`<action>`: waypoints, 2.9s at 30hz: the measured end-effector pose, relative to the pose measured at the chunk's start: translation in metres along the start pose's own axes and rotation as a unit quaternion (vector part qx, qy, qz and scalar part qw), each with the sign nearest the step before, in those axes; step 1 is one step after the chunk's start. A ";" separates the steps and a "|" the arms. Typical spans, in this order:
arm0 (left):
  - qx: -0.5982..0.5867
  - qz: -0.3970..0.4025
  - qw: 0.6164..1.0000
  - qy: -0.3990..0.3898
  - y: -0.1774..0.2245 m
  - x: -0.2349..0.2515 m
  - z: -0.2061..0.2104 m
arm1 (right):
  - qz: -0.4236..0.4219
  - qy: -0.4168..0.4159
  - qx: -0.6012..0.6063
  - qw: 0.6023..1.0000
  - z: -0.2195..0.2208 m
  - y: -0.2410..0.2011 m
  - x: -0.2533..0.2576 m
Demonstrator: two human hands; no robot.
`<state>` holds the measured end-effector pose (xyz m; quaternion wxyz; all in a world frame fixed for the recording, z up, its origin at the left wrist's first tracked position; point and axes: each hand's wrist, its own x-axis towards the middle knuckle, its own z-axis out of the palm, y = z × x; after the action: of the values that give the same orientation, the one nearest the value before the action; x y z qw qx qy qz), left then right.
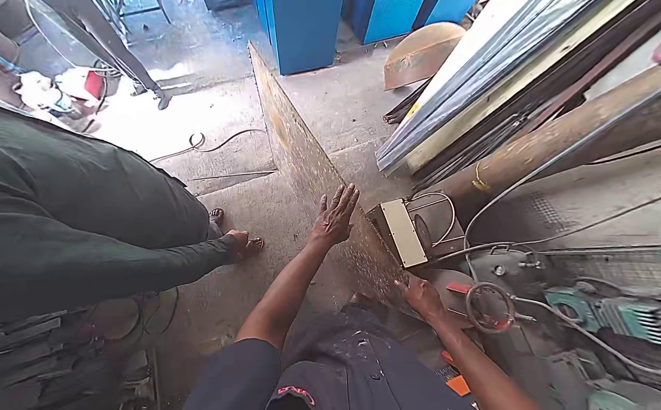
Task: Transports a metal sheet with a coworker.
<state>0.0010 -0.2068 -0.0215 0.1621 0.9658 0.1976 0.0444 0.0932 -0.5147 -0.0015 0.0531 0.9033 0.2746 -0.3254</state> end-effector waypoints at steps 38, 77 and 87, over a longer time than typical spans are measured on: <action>-0.060 -0.240 0.956 0.161 -0.056 0.040 -0.085 | -0.005 -0.034 -0.009 0.999 0.005 -0.002 0.003; -0.084 0.226 0.958 -0.156 0.123 -0.029 0.050 | -0.016 -0.157 -0.122 0.980 0.002 0.055 -0.046; -0.147 0.252 0.945 -0.148 0.104 -0.038 0.064 | -0.058 -0.226 -0.167 0.958 -0.001 0.039 -0.040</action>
<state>0.0138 -0.3311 -0.0484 0.3131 0.9452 -0.0870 -0.0312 0.0889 -0.5659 0.0202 0.2449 0.7669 0.3580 -0.4730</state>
